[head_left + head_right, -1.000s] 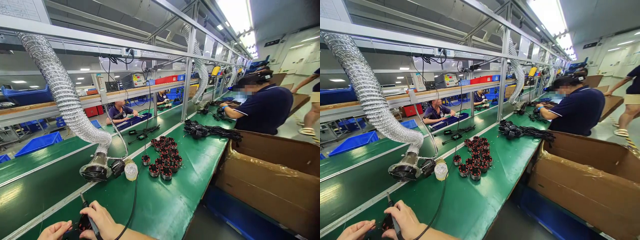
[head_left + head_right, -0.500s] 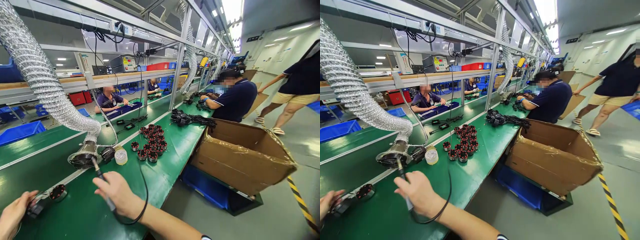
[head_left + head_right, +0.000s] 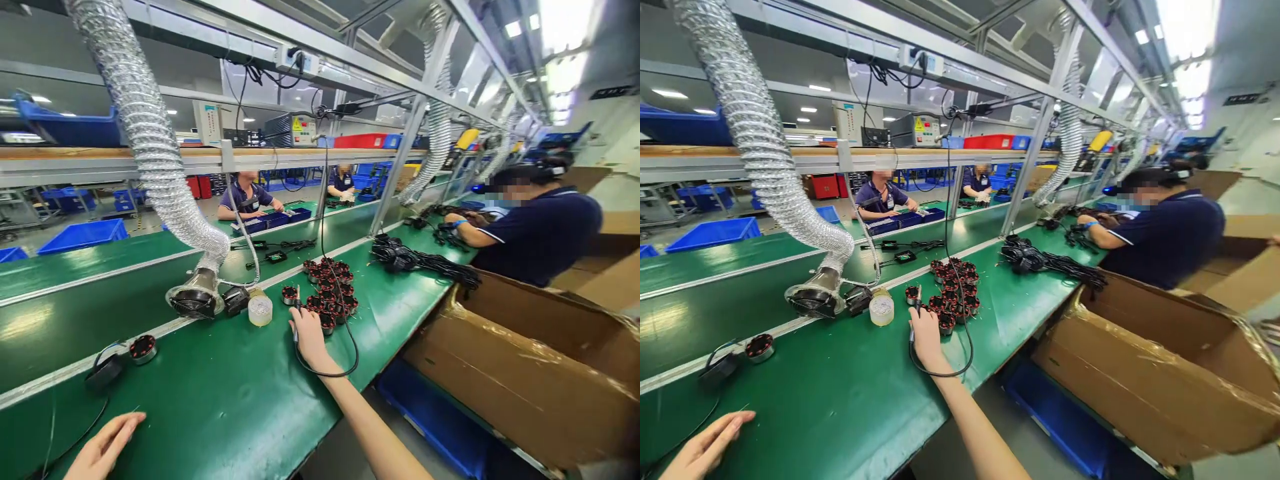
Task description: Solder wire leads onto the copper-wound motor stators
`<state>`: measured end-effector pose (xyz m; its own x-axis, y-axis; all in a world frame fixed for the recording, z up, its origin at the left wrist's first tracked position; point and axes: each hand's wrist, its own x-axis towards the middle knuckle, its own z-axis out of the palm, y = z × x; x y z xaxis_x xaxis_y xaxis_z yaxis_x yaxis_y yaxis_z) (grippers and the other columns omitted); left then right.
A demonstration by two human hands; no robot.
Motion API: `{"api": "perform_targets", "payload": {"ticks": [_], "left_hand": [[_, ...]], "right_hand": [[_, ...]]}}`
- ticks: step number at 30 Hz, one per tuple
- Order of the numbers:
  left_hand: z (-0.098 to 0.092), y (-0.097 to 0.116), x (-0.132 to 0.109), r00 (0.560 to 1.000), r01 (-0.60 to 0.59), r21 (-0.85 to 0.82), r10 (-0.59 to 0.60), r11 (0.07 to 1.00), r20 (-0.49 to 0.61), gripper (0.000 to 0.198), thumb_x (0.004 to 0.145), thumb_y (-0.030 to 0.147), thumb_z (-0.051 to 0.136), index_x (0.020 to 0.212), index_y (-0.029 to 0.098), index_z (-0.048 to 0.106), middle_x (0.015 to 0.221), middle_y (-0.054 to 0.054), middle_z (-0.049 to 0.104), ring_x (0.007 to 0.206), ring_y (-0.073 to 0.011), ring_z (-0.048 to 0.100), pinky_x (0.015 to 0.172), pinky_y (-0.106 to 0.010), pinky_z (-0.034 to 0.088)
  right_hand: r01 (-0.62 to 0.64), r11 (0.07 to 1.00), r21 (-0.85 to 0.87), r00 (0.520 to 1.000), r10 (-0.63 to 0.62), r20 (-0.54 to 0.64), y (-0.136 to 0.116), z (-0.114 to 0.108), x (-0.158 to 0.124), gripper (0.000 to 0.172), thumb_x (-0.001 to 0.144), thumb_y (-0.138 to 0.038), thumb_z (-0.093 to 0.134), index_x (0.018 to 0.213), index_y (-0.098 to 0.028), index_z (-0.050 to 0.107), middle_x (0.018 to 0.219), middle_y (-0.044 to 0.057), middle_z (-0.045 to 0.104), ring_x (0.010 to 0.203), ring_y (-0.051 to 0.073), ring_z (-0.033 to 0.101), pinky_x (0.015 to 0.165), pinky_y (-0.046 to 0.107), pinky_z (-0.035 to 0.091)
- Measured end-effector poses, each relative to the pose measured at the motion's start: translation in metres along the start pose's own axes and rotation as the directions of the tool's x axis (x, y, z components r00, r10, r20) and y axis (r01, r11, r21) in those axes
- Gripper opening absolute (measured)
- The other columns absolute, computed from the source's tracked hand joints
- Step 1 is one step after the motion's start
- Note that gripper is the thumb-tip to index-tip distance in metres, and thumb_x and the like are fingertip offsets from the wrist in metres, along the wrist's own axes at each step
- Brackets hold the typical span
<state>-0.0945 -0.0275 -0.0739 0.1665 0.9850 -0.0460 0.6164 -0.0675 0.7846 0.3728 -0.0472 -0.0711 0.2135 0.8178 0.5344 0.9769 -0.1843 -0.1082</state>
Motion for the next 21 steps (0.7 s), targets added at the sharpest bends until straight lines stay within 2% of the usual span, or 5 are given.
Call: {"api": "perform_targets", "payload": {"ticks": [4,7,11,16,21], "left_hand": [[0.003,0.019,-0.001,0.984,0.11,-0.204,-0.078,0.973,0.158,0.073,0.068,0.084,0.046,0.085,0.018,0.07,0.063,0.0,0.052,0.047,-0.011,0.039,0.043,-0.022,0.031],[0.004,0.042,0.006,0.965,0.113,-0.191,-0.062,0.975,0.256,0.07,0.07,0.082,0.048,0.081,0.016,0.067,0.055,0.004,0.039,0.049,-0.0105,0.033,0.044,-0.02,0.022],[0.013,0.061,0.02,0.943,0.051,-0.172,0.01,0.984,0.333,0.063,0.075,0.074,0.049,0.081,0.013,0.066,0.056,0.004,0.042,0.051,-0.0101,0.032,0.047,-0.021,0.022],[0.02,0.049,0.024,0.957,0.029,-0.199,0.03,0.979,0.287,0.06,0.077,0.071,0.052,0.076,0.012,0.066,0.06,0.002,0.051,0.05,-0.0094,0.034,0.048,-0.023,0.022],[0.011,0.035,0.016,0.966,0.009,-0.217,0.048,0.976,0.256,0.052,0.079,0.063,0.056,0.066,0.013,0.062,0.063,0.0,0.056,0.052,-0.0093,0.036,0.05,-0.024,0.023]], "right_hand": [[0.019,0.991,0.133,1.0,-0.016,-0.023,-0.03,0.003,-0.018,0.032,0.089,-0.003,0.045,0.115,-0.017,0.057,0.101,0.011,0.059,0.089,0.025,0.053,0.081,0.036,0.043],[0.078,0.943,0.324,0.996,-0.085,0.007,-0.075,0.001,-0.035,0.035,0.086,-0.002,0.045,0.116,-0.019,0.055,0.105,0.011,0.057,0.089,0.026,0.052,0.079,0.037,0.047],[0.113,0.832,0.543,0.976,-0.195,0.097,-0.154,-0.007,-0.055,0.04,0.084,-0.004,0.05,0.12,-0.022,0.051,0.109,0.011,0.055,0.091,0.027,0.054,0.08,0.042,0.05],[0.157,0.494,0.855,0.895,-0.438,0.089,-0.221,-0.025,-0.059,0.046,0.084,-0.011,0.058,0.127,-0.024,0.045,0.119,0.011,0.052,0.099,0.023,0.058,0.087,0.039,0.052],[0.184,0.272,0.944,0.822,-0.569,0.003,-0.224,-0.017,-0.032,0.045,0.086,-0.018,0.059,0.129,-0.023,0.046,0.121,0.01,0.057,0.109,0.021,0.058,0.099,0.038,0.047]]}}
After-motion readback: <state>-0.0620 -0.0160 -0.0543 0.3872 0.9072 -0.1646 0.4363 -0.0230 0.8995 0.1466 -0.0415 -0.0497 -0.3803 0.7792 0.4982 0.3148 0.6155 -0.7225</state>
